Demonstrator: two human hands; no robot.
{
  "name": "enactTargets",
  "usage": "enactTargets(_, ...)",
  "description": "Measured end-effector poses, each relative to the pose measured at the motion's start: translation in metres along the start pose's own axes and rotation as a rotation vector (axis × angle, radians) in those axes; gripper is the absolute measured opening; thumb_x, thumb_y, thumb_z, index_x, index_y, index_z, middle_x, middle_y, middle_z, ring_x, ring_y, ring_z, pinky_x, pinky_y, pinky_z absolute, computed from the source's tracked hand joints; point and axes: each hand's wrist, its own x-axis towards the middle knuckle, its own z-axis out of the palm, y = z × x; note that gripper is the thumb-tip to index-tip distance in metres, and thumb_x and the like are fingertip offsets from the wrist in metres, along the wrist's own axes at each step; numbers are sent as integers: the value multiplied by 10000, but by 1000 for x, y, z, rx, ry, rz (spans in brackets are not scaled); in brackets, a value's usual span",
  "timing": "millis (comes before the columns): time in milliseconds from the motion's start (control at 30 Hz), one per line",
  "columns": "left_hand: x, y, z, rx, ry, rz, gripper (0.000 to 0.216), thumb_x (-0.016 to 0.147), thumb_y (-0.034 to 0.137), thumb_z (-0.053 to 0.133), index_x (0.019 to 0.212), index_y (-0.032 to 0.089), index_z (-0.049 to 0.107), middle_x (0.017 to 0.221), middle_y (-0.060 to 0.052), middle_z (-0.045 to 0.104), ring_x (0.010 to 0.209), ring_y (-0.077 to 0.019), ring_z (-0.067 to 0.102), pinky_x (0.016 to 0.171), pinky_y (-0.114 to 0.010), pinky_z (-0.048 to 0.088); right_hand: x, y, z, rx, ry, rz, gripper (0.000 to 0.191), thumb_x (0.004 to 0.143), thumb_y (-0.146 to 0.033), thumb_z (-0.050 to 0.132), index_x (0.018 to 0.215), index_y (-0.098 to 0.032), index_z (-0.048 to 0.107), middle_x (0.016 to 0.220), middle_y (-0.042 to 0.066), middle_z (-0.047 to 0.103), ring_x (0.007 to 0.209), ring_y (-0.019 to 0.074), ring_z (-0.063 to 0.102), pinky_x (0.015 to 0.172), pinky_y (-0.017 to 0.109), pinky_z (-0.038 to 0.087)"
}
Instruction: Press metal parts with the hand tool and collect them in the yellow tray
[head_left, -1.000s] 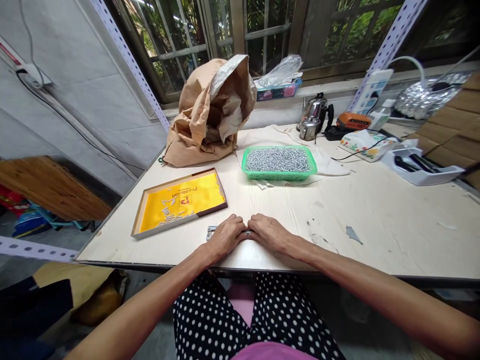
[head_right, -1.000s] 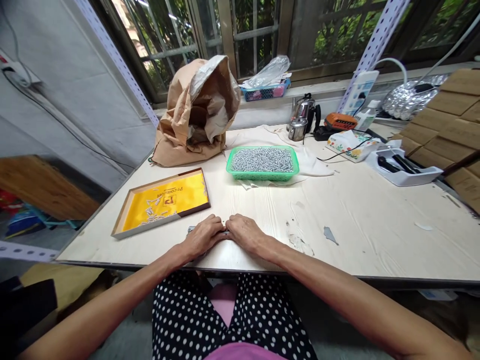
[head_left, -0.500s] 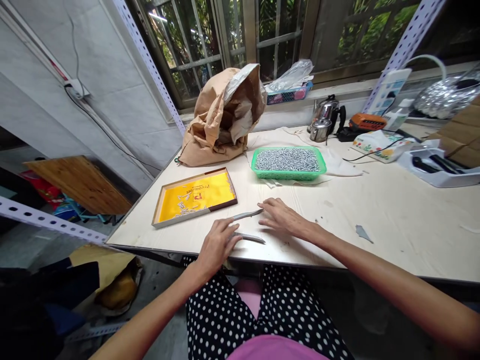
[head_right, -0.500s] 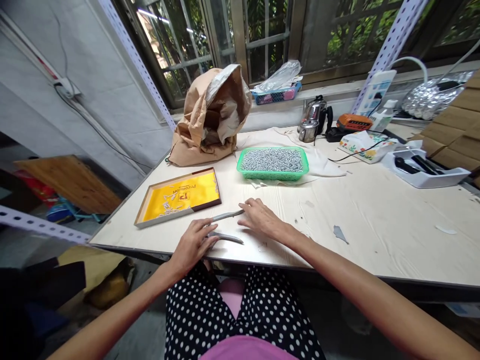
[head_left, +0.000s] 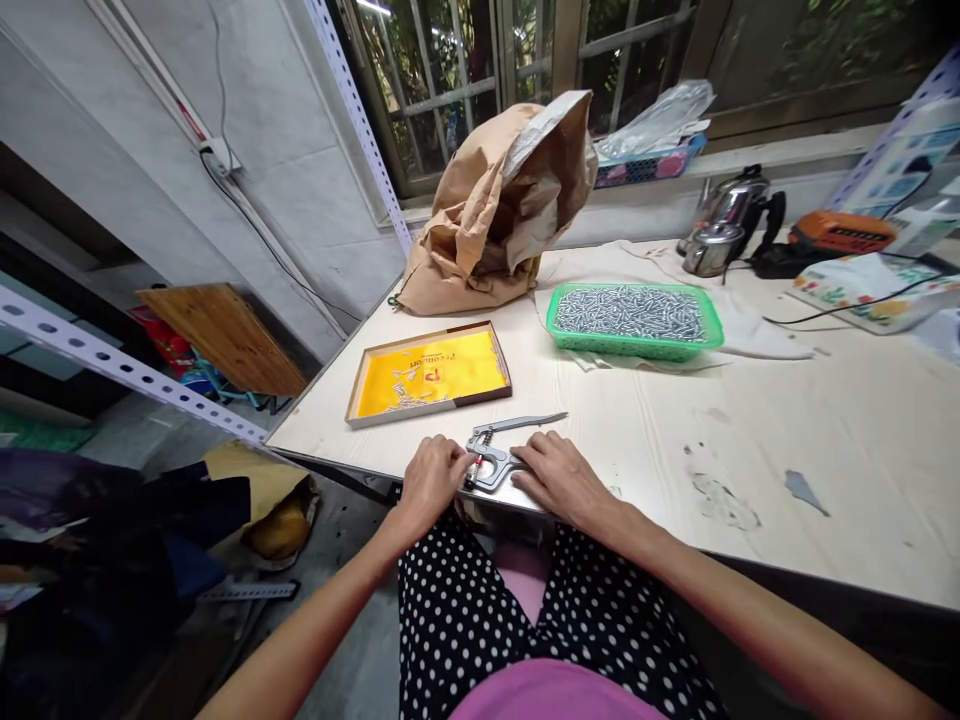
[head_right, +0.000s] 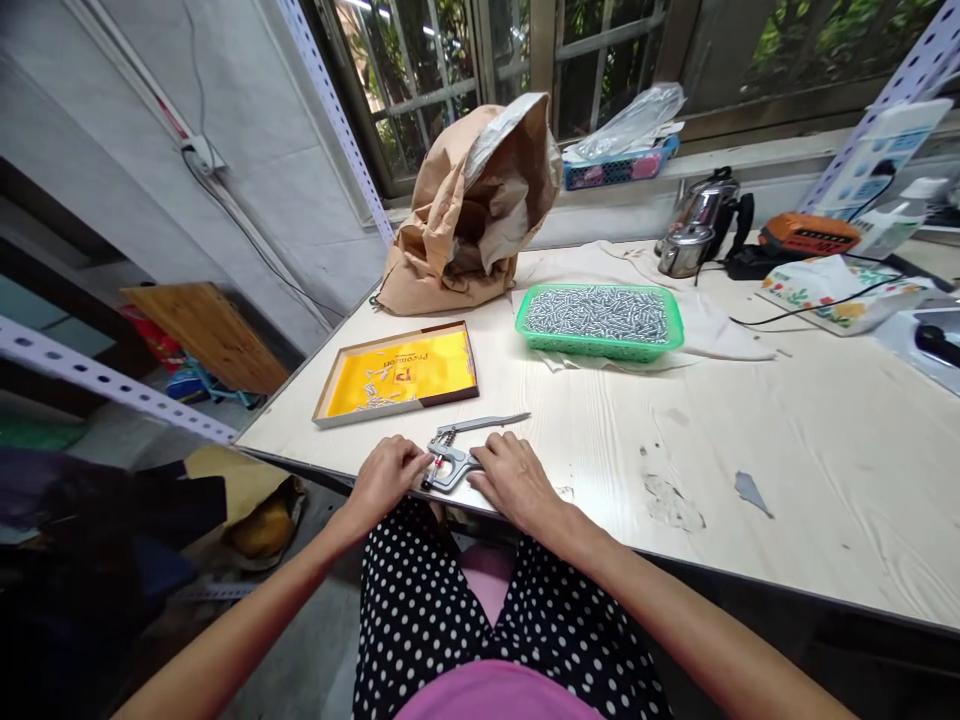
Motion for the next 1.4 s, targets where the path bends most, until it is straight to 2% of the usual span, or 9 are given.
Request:
enactTargets(167,18,3,-2,-29,-250,-124,251,783,423,636,767,180,699,827,-60,704,795,-206,639,644,-270,405,1,0,15,-46,18,50,253,962,-257,482,1147,-215,649,1002,94,592,920,233,494,787,358,374)
enactTargets(300,30,10,-8,64,-353,-101,179,744,349,625,690,188,679,724,-51,698,731,-205,652,594,-254,380,2,3,20,-73,49,30,212,960,-249,500,1109,-232,650,945,73,584,908,217,501,764,340,353)
enactTargets(533,33,17,-17,353,-364,35,176,777,250,541,780,176,701,871,-119,726,863,-255,685,709,-292,461,8,0,28,-131,123,17,87,923,-268,584,987,-231,628,921,28,597,889,201,521,746,333,336)
enactTargets(767,39,29,-18,431,-349,71,204,795,189,493,794,145,691,891,-164,715,898,-286,687,764,-338,481,9,-1,37,-172,162,25,46,891,-211,605,891,-206,559,897,13,583,846,201,519,726,346,352)
enactTargets(833,49,22,-17,320,-445,43,148,751,253,553,672,166,643,752,-109,690,772,-254,676,703,-319,483,8,0,39,-167,164,19,69,877,-197,603,895,-208,537,916,18,577,854,208,513,736,357,359)
enactTargets(967,66,-2,-15,-166,-801,-149,415,626,582,617,550,186,521,515,12,522,479,-135,490,497,-248,409,7,1,44,-158,149,52,91,858,-165,586,911,-201,523,943,36,574,864,219,508,765,376,370)
enactTargets(1033,67,-6,-18,-184,-670,-163,461,608,636,590,540,190,493,494,21,499,447,-122,459,465,-236,375,7,1,44,-152,143,80,107,848,-162,589,923,-198,520,943,42,572,859,221,508,779,383,375)
enactTargets(1133,71,11,-30,-55,-272,-49,377,710,535,520,565,187,519,509,11,533,455,-132,510,480,-229,374,7,-1,42,-129,150,85,123,847,-147,574,940,-200,513,954,46,571,878,226,509,811,391,378)
enactTargets(1400,155,132,-72,-482,123,155,340,780,439,560,743,126,687,620,-18,626,483,-117,561,460,-208,436,9,1,45,-145,105,89,167,817,-92,583,946,-182,527,947,55,571,847,225,519,775,380,379)
